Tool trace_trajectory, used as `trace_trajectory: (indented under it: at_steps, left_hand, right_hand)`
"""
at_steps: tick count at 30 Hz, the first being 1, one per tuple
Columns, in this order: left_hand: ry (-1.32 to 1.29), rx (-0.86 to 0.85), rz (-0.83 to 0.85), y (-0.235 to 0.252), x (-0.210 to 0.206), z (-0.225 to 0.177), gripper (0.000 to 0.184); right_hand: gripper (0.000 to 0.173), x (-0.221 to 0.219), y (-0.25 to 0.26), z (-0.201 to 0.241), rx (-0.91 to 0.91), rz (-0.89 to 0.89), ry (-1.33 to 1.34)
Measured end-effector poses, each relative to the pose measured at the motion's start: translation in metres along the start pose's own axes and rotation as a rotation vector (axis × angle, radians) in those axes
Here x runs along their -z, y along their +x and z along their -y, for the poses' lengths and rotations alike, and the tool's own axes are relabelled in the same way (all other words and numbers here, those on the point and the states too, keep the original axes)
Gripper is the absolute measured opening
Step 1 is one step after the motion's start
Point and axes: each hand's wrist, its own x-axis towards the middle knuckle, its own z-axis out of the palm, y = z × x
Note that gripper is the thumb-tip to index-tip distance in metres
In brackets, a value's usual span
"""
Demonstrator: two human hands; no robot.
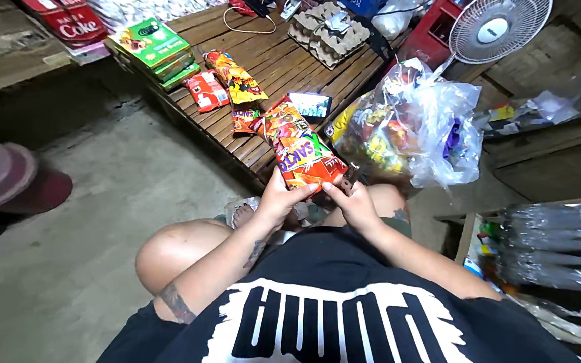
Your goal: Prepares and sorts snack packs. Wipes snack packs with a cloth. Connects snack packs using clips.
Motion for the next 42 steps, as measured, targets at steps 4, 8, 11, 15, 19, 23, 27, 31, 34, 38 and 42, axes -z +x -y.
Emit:
trace_trajectory:
  at_steps: [4,8,11,15,19,23,27,31,34,38,42]
  left_hand:
    - [0.068,-0.058,-0.011,0.002,0.002,0.002,0.076]
    - [0.170,-0.081,-0.009,0.004,0.007,0.000,0.080]
    - [0.214,-0.083,-0.003,0.008,0.014,-0.003,0.078]
    - [0.194,-0.077,-0.020,0.008,0.019,-0.008,0.074]
    - [0.130,-0.074,-0.055,0.008,0.014,-0.011,0.074]
    - [0.163,-0.069,-0.032,0.007,0.017,-0.008,0.074]
    - [0.172,-0.057,-0.013,0.007,0.018,-0.006,0.076]
    - [0.179,-0.036,0.001,0.007,0.017,-0.007,0.079]
    - [0.191,-0.046,0.008,0.007,0.017,-0.006,0.081]
    - [0.222,-0.048,-0.006,0.007,0.017,-0.005,0.079]
    - [0.246,-0.058,0.000,0.008,0.016,-0.003,0.082]
  right_hand:
    - [0.005,0.000,-0.001,-0.007,0.048,-0.031,0.044]
    - [0.008,-0.001,-0.002,-0.007,0.001,0.002,0.076]
    - [0.013,0.002,-0.006,-0.008,-0.095,0.101,0.055]
    - [0.022,0.009,-0.015,-0.014,-0.187,0.239,0.047]
    - [0.032,0.013,-0.019,-0.016,-0.304,0.333,0.031]
    - [0.039,0.015,-0.018,-0.018,-0.343,0.382,-0.063]
    - [0.036,0.017,-0.015,-0.015,-0.364,0.475,-0.189]
    - [0.036,0.017,-0.014,-0.013,-0.388,0.480,-0.198]
    - [0.035,0.016,-0.013,-0.010,-0.469,0.461,-0.181]
    - [0.036,0.016,-0.012,-0.007,-0.497,0.480,-0.228]
    - [0.033,0.017,-0.011,-0.006,-0.451,0.511,-0.306]
